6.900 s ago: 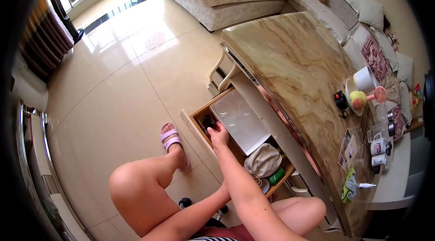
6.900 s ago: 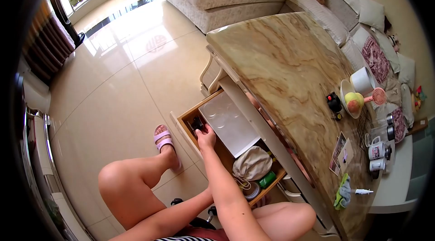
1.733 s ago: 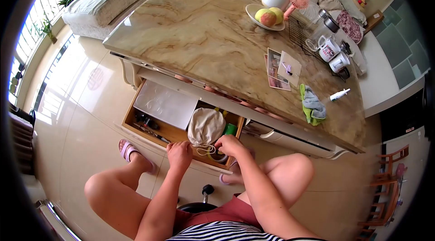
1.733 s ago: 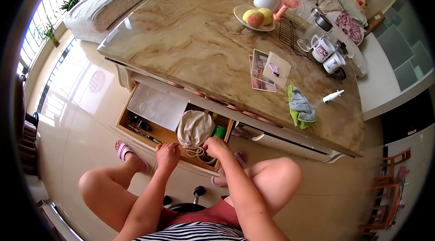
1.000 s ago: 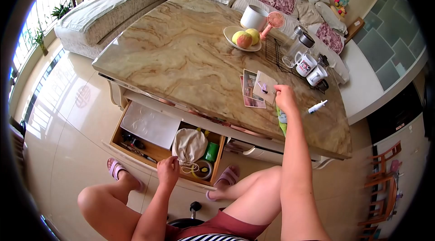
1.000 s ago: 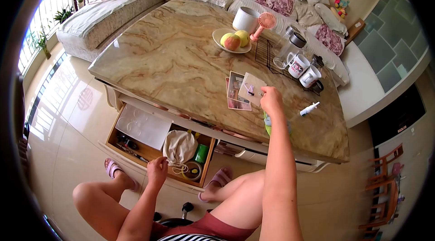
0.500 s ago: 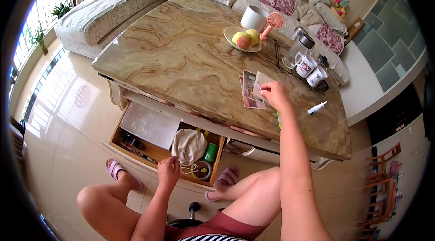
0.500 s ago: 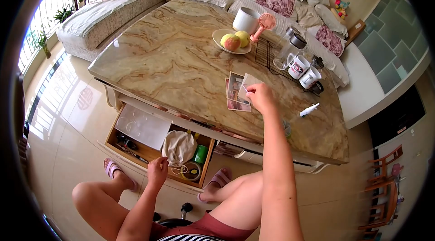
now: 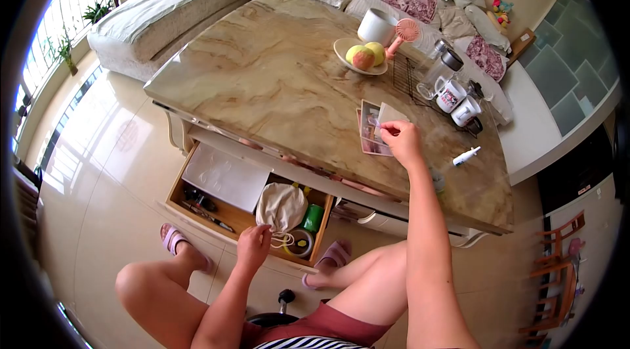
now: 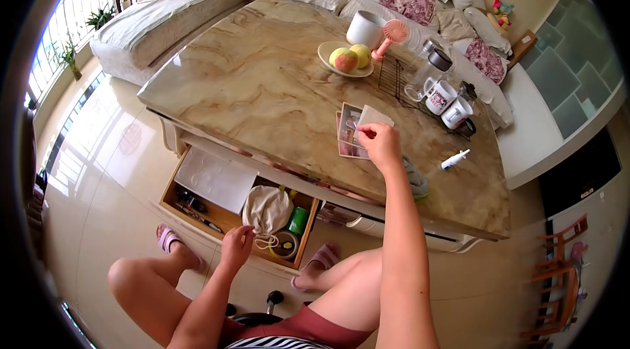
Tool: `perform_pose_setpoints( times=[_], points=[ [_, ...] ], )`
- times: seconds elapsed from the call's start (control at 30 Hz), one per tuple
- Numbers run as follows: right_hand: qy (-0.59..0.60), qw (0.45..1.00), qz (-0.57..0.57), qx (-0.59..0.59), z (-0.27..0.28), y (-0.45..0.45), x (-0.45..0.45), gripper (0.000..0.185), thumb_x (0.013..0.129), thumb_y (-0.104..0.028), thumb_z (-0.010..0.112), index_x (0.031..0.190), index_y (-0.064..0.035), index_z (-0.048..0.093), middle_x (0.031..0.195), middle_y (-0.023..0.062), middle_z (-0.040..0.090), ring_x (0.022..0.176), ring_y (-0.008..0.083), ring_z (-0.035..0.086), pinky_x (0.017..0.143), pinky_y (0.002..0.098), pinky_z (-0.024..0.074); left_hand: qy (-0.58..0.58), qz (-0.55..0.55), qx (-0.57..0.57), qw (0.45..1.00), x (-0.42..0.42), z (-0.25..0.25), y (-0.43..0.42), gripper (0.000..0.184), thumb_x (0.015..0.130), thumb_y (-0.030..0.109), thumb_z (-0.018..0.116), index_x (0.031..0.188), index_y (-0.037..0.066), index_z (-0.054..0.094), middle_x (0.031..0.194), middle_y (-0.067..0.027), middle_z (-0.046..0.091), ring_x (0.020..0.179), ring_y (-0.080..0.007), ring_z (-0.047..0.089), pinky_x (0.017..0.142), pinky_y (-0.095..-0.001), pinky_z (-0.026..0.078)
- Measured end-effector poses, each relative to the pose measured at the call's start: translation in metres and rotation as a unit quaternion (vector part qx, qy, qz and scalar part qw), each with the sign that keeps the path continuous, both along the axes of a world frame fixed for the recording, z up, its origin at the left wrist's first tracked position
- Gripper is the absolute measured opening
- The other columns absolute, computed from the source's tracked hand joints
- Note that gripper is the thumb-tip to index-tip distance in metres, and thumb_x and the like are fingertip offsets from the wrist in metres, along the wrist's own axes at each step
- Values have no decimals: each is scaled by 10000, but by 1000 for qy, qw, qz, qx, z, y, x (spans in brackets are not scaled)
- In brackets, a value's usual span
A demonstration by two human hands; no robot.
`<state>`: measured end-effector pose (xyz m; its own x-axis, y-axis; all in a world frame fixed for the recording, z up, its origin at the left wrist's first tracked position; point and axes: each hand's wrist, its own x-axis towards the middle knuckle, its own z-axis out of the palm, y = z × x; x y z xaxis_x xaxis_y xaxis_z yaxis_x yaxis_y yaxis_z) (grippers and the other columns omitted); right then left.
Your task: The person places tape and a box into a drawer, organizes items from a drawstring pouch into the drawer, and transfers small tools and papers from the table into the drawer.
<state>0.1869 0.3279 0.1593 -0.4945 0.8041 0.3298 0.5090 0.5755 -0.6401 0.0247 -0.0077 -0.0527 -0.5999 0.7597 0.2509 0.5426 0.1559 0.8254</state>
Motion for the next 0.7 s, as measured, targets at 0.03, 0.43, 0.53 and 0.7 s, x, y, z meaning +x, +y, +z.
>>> perform_pose_setpoints(
  times=[0.03, 0.43, 0.53, 0.7],
  points=[
    [-3, 1000, 4, -9, 2, -13, -2, 136, 768, -49, 690, 890, 8, 704, 837, 109, 688, 732, 149, 651, 686, 274, 513, 5, 6, -1, 1000, 0, 1, 0, 116, 815, 106, 628, 899, 42, 677, 772, -155, 651, 743, -339, 619, 678, -414, 491],
    [-74, 947, 184, -252, -127, -175, -26, 149, 740, -76, 695, 881, -35, 725, 806, 120, 677, 685, 200, 645, 651, 299, 513, -13, 86, -80, 993, -12, -14, 0, 162, 846, 140, 611, 952, 48, 691, 819, -132, 682, 784, -297, 652, 713, -371, 507],
    [-222, 931, 175, -229, -186, -178, -20, 165, 675, -68, 682, 831, -45, 730, 762, 168, 676, 710, 284, 674, 690, 349, 534, -37, 100, -86, 991, -11, -13, 0, 170, 854, 153, 606, 957, 49, 692, 810, -122, 690, 778, -282, 663, 709, -359, 511],
    [-312, 910, 187, -200, -236, -192, -16, 152, 714, -81, 671, 848, -38, 728, 786, 175, 677, 738, 317, 671, 723, 375, 536, -43, 105, -80, 990, -11, -12, -2, 174, 858, 161, 603, 957, 49, 693, 804, -114, 694, 773, -277, 667, 706, -353, 513]
  ],
)
